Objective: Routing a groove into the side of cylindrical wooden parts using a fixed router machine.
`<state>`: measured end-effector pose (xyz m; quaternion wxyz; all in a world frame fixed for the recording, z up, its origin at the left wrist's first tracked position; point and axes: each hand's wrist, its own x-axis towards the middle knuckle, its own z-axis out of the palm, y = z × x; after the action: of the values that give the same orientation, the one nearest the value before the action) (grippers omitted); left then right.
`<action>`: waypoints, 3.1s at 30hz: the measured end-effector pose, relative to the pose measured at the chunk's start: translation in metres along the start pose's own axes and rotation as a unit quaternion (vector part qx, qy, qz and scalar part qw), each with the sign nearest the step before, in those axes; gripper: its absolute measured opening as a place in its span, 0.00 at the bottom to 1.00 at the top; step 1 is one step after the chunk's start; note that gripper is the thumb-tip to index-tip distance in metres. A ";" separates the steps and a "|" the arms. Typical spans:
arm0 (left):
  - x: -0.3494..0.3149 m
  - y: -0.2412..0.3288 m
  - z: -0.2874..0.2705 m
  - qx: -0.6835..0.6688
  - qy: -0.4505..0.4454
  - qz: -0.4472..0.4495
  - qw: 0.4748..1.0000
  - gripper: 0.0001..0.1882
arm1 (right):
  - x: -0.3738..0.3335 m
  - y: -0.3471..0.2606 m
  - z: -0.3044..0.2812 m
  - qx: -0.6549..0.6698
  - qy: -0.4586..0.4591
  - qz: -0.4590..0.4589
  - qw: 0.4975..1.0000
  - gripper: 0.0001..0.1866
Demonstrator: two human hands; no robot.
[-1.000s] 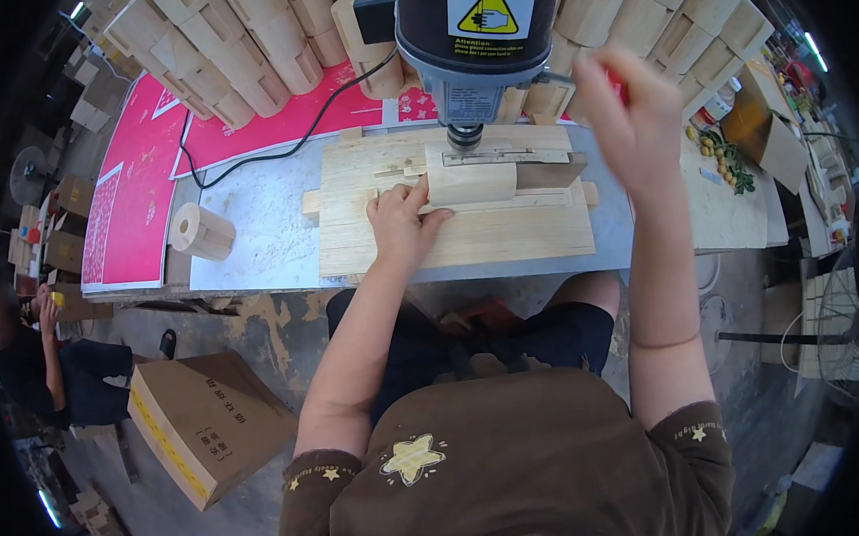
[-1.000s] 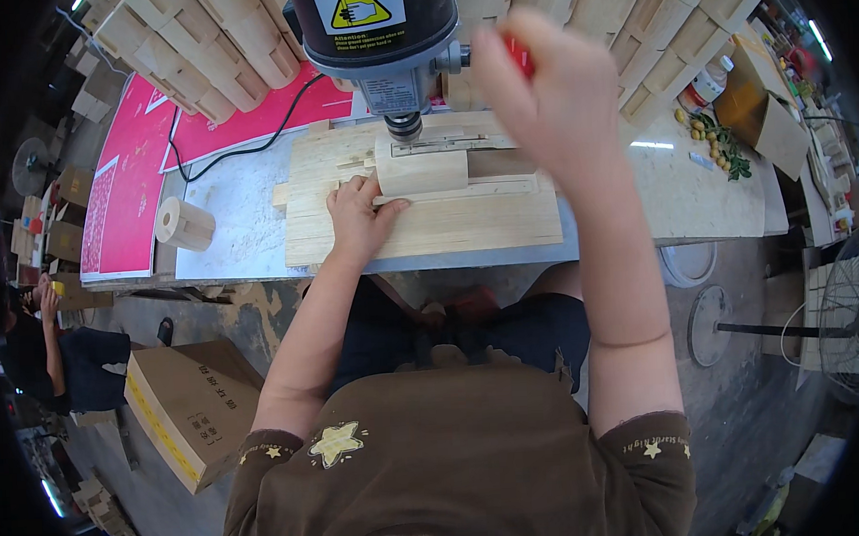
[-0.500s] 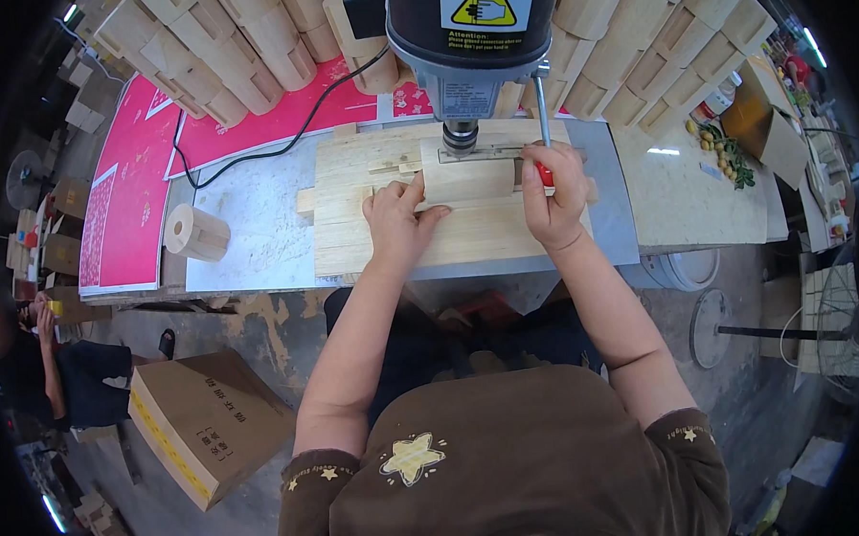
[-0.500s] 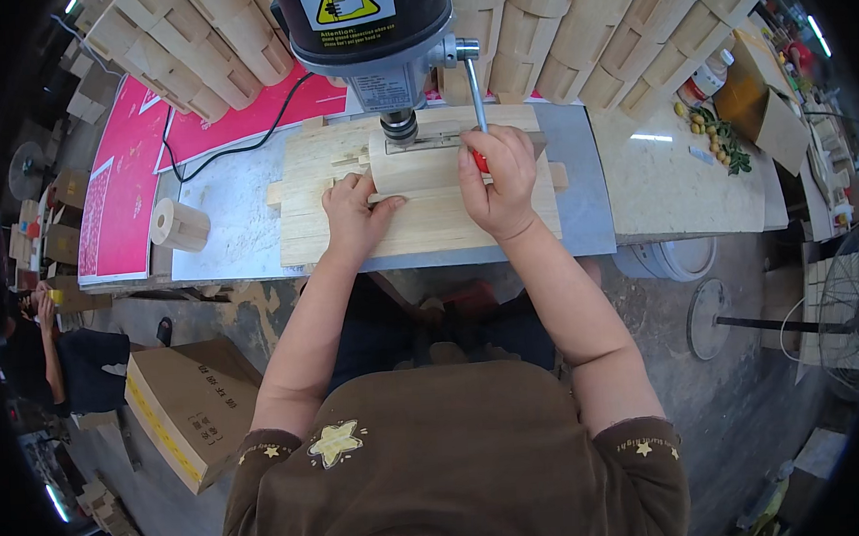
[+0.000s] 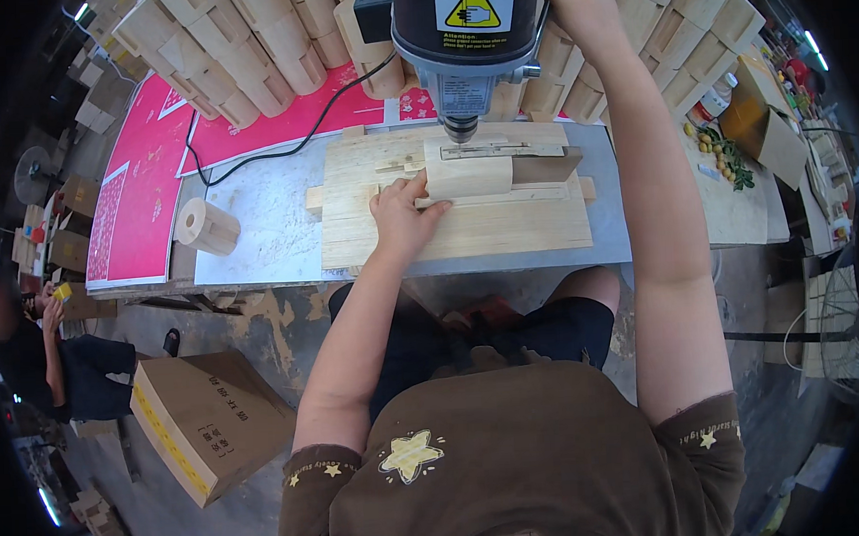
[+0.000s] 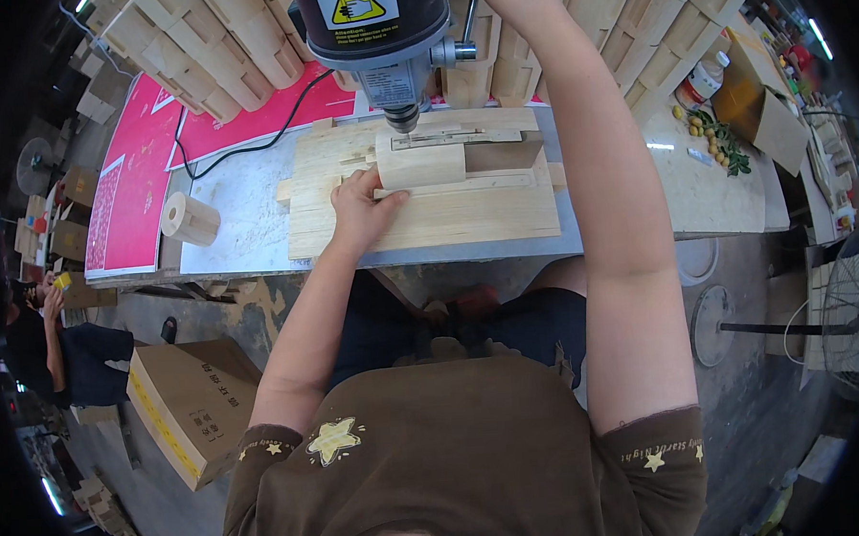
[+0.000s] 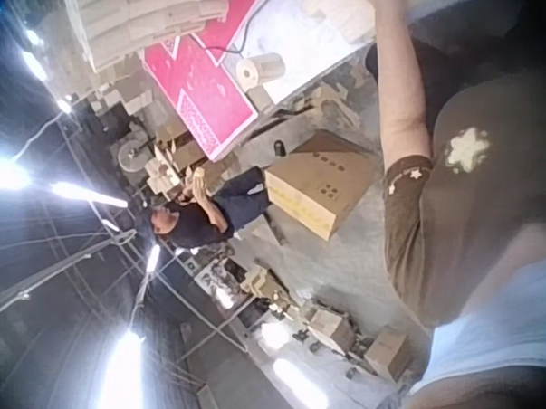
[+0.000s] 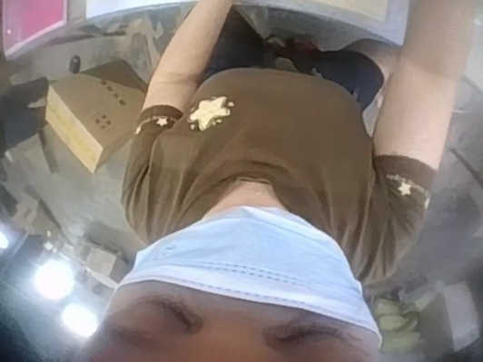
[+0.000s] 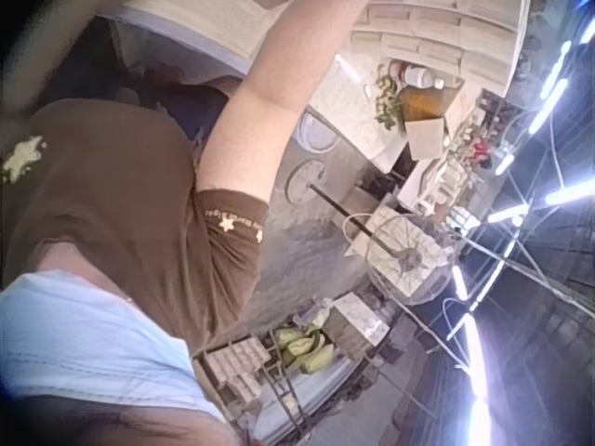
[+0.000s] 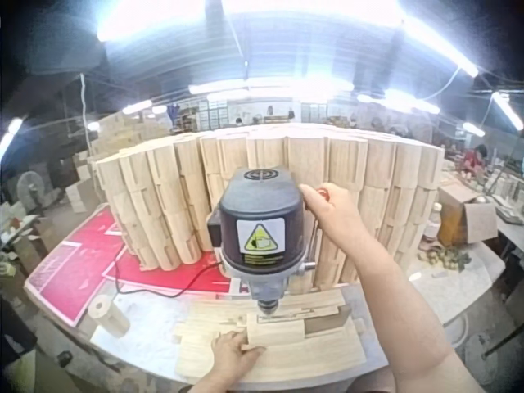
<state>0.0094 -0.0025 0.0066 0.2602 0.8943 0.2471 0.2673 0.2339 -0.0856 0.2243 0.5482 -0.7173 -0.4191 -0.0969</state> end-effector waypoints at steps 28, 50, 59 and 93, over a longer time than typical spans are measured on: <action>-0.041 -0.018 -0.163 -0.409 0.073 -0.335 0.846 0.16 | -0.196 0.020 -0.063 0.052 -0.318 0.054 0.945 0.13; -0.050 0.044 -0.102 -0.476 -0.067 -0.315 0.818 0.20 | -0.207 0.030 -0.045 0.144 -0.260 0.092 0.950 0.14; -0.048 0.011 -0.066 -0.401 -0.105 -0.135 0.900 0.18 | -0.204 0.074 -0.032 0.123 -0.241 0.130 0.954 0.15; -0.005 -0.039 -0.026 0.016 0.020 0.080 0.996 0.20 | -0.005 -0.045 -0.015 -0.212 -0.060 -0.103 0.970 0.19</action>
<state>-0.0221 0.0328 0.0004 0.2187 0.9099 0.1841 0.3007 0.2036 -0.0987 0.2592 0.3441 -0.7749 -0.4925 -0.1962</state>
